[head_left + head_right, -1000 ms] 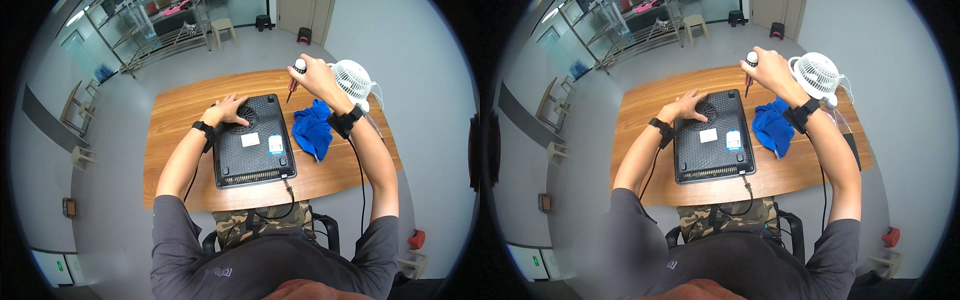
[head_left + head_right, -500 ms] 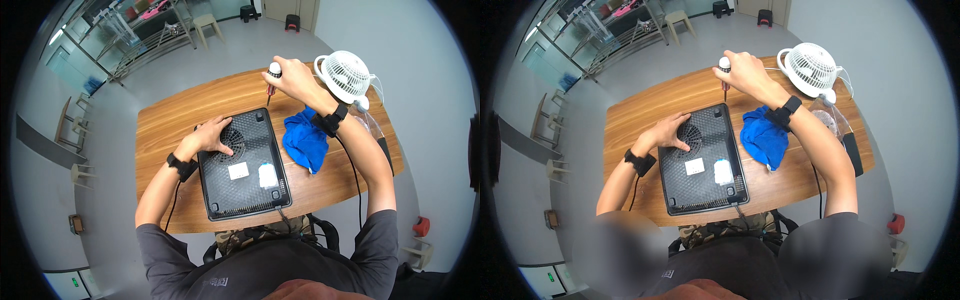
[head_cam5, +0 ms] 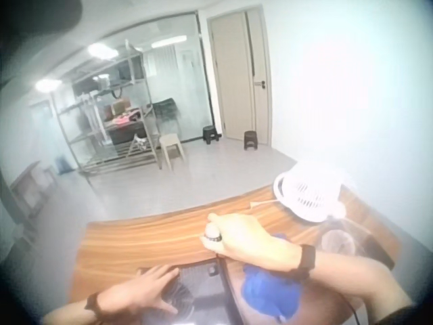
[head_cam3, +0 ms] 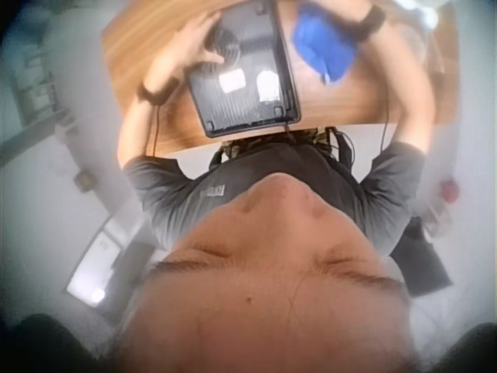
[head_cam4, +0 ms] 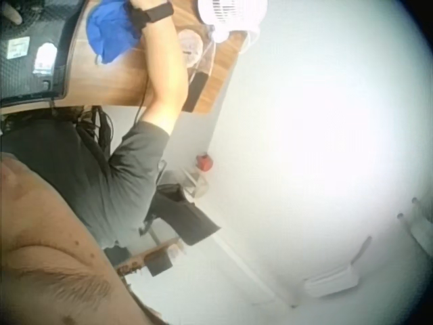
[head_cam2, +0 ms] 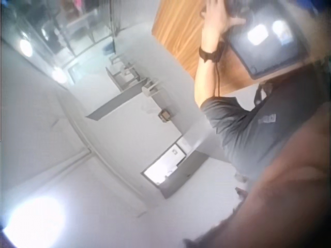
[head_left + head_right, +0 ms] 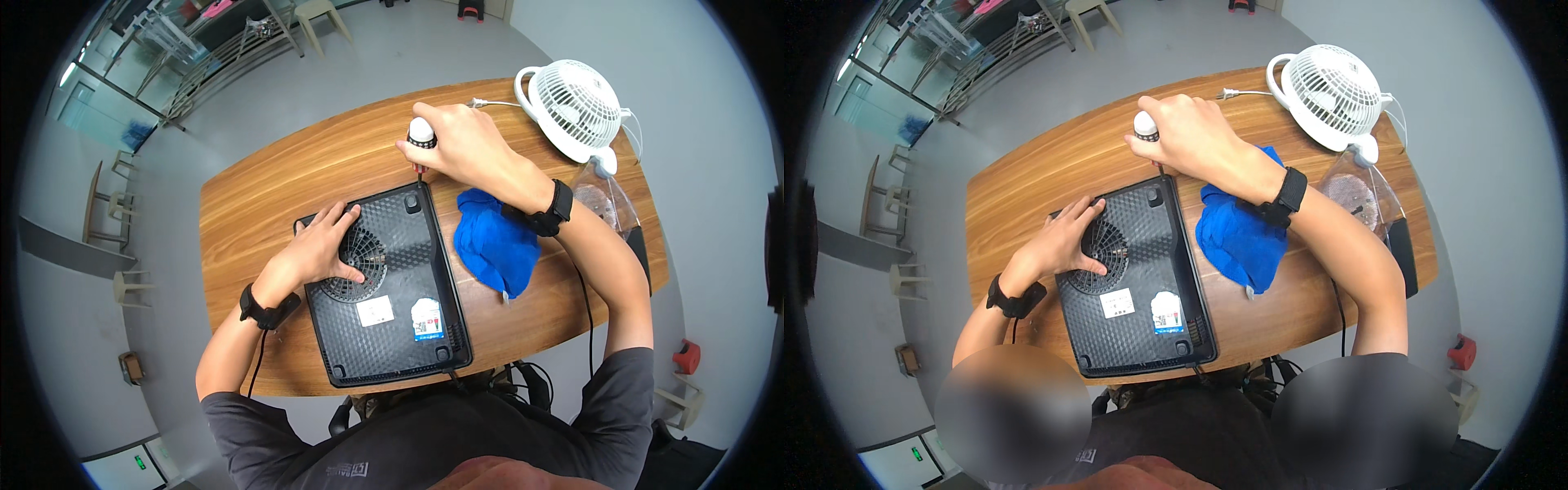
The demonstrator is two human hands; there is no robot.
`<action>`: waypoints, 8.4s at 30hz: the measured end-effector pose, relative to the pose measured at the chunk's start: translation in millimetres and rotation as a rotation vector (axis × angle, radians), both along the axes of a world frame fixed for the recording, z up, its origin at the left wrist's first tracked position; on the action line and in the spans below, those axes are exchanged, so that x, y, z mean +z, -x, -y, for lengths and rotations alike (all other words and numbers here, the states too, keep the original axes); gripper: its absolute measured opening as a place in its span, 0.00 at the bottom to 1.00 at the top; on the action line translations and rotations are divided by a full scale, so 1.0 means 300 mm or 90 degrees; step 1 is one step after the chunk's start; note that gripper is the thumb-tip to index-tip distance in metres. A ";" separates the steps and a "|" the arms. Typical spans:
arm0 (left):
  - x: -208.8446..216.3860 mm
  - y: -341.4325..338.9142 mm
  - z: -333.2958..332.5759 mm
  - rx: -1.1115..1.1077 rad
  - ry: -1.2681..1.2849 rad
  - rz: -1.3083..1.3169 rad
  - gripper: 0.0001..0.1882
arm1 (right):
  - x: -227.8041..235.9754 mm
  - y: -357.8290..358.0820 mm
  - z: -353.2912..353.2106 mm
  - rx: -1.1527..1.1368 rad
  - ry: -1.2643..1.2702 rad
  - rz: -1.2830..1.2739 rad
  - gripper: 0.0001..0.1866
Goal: The person wipes the surface of a black portable induction cooktop with a blue cloth, then uses a screwdriver to remove screws from the bottom cover. The person lifts the cover to reveal the internal components, including a copper coil, and continues to unscrew internal parts.
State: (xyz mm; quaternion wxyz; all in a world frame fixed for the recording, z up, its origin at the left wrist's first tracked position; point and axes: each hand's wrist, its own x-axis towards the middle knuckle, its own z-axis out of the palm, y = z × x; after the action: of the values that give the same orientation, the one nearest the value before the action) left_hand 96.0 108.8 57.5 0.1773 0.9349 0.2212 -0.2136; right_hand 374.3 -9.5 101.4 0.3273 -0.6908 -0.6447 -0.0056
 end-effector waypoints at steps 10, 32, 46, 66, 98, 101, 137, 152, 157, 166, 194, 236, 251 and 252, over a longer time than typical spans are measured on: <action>0.022 -0.015 0.010 0.007 -0.018 -0.036 0.70 | -0.001 -0.004 -0.013 0.026 0.004 0.020 0.20; 0.016 -0.018 0.013 0.003 -0.026 -0.038 0.71 | 0.018 -0.003 -0.012 0.014 0.052 0.013 0.22; 0.005 -0.010 0.007 -0.004 -0.041 -0.023 0.71 | -0.005 -0.001 -0.031 0.005 -0.001 0.028 0.24; 0.024 -0.020 0.020 0.012 -0.037 -0.021 0.69 | 0.058 -0.067 -0.009 0.160 0.116 -0.105 0.14; 0.015 -0.008 0.023 0.009 -0.021 0.006 0.68 | 0.165 -0.001 -0.120 0.193 0.453 0.110 0.24; 0.023 -0.017 0.022 0.003 -0.028 -0.007 0.68 | 0.162 0.021 -0.095 0.068 0.353 0.178 0.30; -0.030 -0.396 -0.029 0.123 0.233 0.559 0.07 | 0.026 0.088 -0.060 0.079 0.108 0.154 0.21; -0.024 -0.460 0.015 0.145 0.292 0.613 0.11 | 0.049 0.043 -0.079 -0.095 0.214 0.228 0.23; -0.049 -0.465 -0.004 0.132 0.359 0.628 0.10 | 0.049 0.030 -0.022 -0.081 0.149 0.209 0.26; -0.009 -0.482 0.051 0.202 0.208 0.645 0.19 | 0.042 0.008 -0.055 -0.118 0.164 0.218 0.29; -0.032 -0.472 -0.004 0.125 0.159 0.521 0.19 | 0.084 0.062 -0.046 -0.117 0.168 0.253 0.19; -0.051 -0.434 -0.044 -0.046 0.312 0.634 0.13 | 0.121 0.085 -0.030 0.026 0.222 0.119 0.22; -0.069 -0.454 -0.045 -0.015 0.281 0.622 0.14 | 0.056 0.074 -0.025 0.008 0.095 0.124 0.23; -0.080 -0.454 -0.051 -0.024 0.342 0.649 0.14 | 0.070 0.077 -0.027 -0.003 0.118 0.123 0.24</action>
State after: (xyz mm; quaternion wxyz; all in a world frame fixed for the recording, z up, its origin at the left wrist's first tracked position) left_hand 232.1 124.2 33.4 0.4892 0.8454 0.0291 0.2125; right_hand 351.2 -1.4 122.3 0.1986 -0.7155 -0.6697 -0.0136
